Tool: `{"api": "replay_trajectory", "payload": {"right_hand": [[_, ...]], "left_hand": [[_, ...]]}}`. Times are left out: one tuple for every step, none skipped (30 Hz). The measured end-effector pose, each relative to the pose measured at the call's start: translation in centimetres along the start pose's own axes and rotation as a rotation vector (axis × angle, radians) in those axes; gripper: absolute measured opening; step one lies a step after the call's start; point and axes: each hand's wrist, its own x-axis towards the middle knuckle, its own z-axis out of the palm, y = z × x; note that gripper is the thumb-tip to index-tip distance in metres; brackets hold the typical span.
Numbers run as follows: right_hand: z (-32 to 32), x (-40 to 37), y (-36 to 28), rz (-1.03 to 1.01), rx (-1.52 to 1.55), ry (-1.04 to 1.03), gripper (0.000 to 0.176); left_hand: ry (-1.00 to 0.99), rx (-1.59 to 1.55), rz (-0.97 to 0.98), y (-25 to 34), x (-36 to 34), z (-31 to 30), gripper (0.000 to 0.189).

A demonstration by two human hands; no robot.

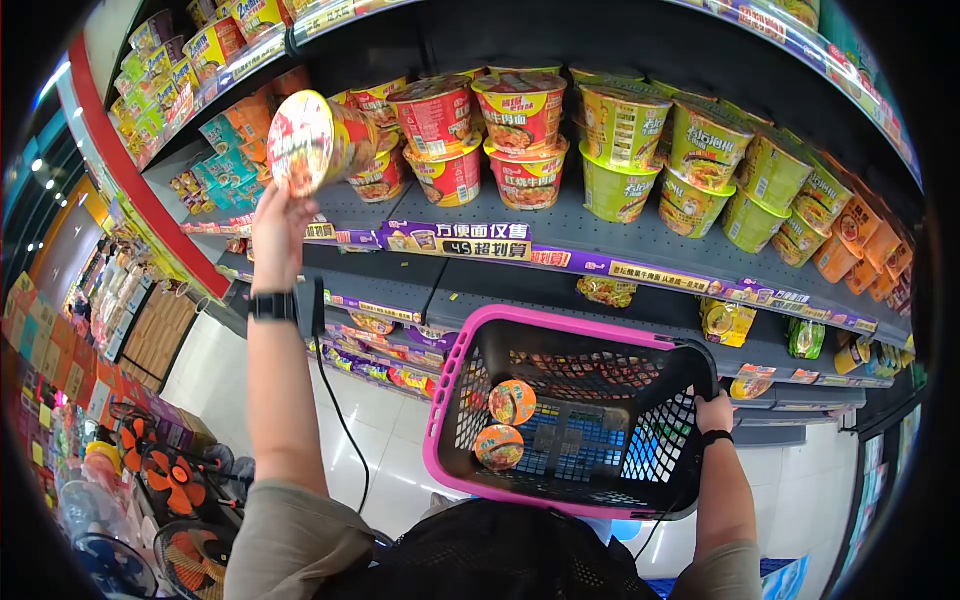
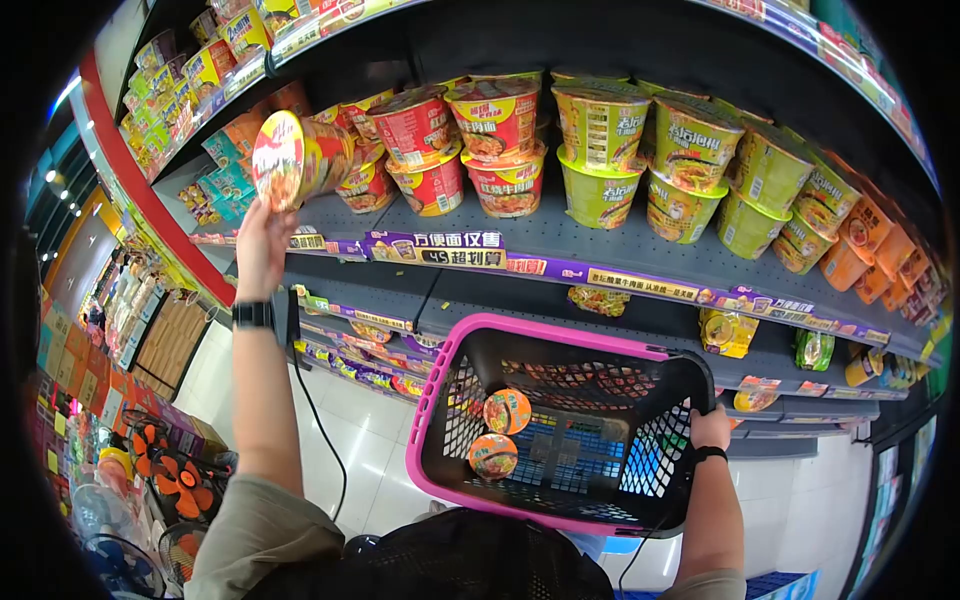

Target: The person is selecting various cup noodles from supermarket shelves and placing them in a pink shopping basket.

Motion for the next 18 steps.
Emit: {"api": "replay_trajectory", "payload": {"right_hand": [[0.1,0.1,0.1,0.003,0.001,0.002,0.045],[0.1,0.1,0.1,0.002,-0.006,0.002,0.045],[0.1,0.2,0.2,0.003,-0.012,0.003,0.046],[-0.2,0.0,-0.1,0.009,-0.007,0.008,0.046],[-0.6,-0.4,-0.7,0.018,-0.015,0.009,0.046],[-0.7,-0.6,-0.8,0.029,-0.024,0.007,0.046],[-0.6,-0.5,-0.6,0.037,-0.020,0.008,0.046],[-0.5,-0.3,-0.4,0.034,-0.027,0.003,0.047],[-0.4,-0.1,-0.3,0.031,-0.036,-0.001,0.048],[-0.5,-0.1,-0.3,0.038,-0.035,0.000,0.048],[-0.6,-0.2,-0.5,0.045,-0.054,-0.001,0.045],[-0.6,-0.2,-0.6,0.051,-0.073,-0.002,0.042],[-0.5,-0.2,-0.5,0.054,-0.073,-0.004,0.042],[-0.4,-0.1,-0.4,0.052,-0.066,0.000,0.042],[-0.4,0.0,-0.4,0.050,-0.059,0.004,0.042],[-0.5,0.0,-0.5,0.054,-0.059,0.004,0.042],[-0.6,-0.2,-0.7,0.053,-0.062,0.004,0.042],[-0.7,-0.3,-0.7,0.052,-0.066,0.004,0.043]], "left_hand": [[0.049,0.047,-0.026,-0.2,2.4,0.1,0.020],[0.068,0.060,-0.062,-0.5,4.4,0.4,0.021],[0.084,0.073,-0.097,-0.9,6.3,0.9,0.021],[0.118,0.097,-0.166,-1.3,8.1,1.3,0.023],[0.108,0.097,-0.165,-1.8,9.7,1.6,0.023],[0.124,0.131,-0.200,-2.4,11.0,1.7,0.023],[0.140,0.164,-0.233,-2.5,11.6,2.4,0.024],[0.138,0.167,-0.194,-2.6,12.0,3.0,0.025],[0.129,0.167,-0.194,-2.6,12.7,3.6,0.025],[0.146,0.212,-0.229,-2.6,14.0,3.8,0.025],[0.165,0.258,-0.265,-2.8,15.2,3.8,0.025],[0.161,0.238,-0.281,-3.2,16.2,3.7,0.026],[0.157,0.240,-0.283,-3.2,16.0,4.2,0.026],[0.159,0.251,-0.262,-3.3,15.9,4.7,0.027],[0.160,0.261,-0.241,-3.4,15.7,5.2,0.029],[0.157,0.261,-0.242,-3.4,15.4,5.4,0.029],[0.129,0.223,-0.252,-3.4,14.8,5.5,0.030],[0.102,0.185,-0.263,-3.5,14.1,5.5,0.031]]}}
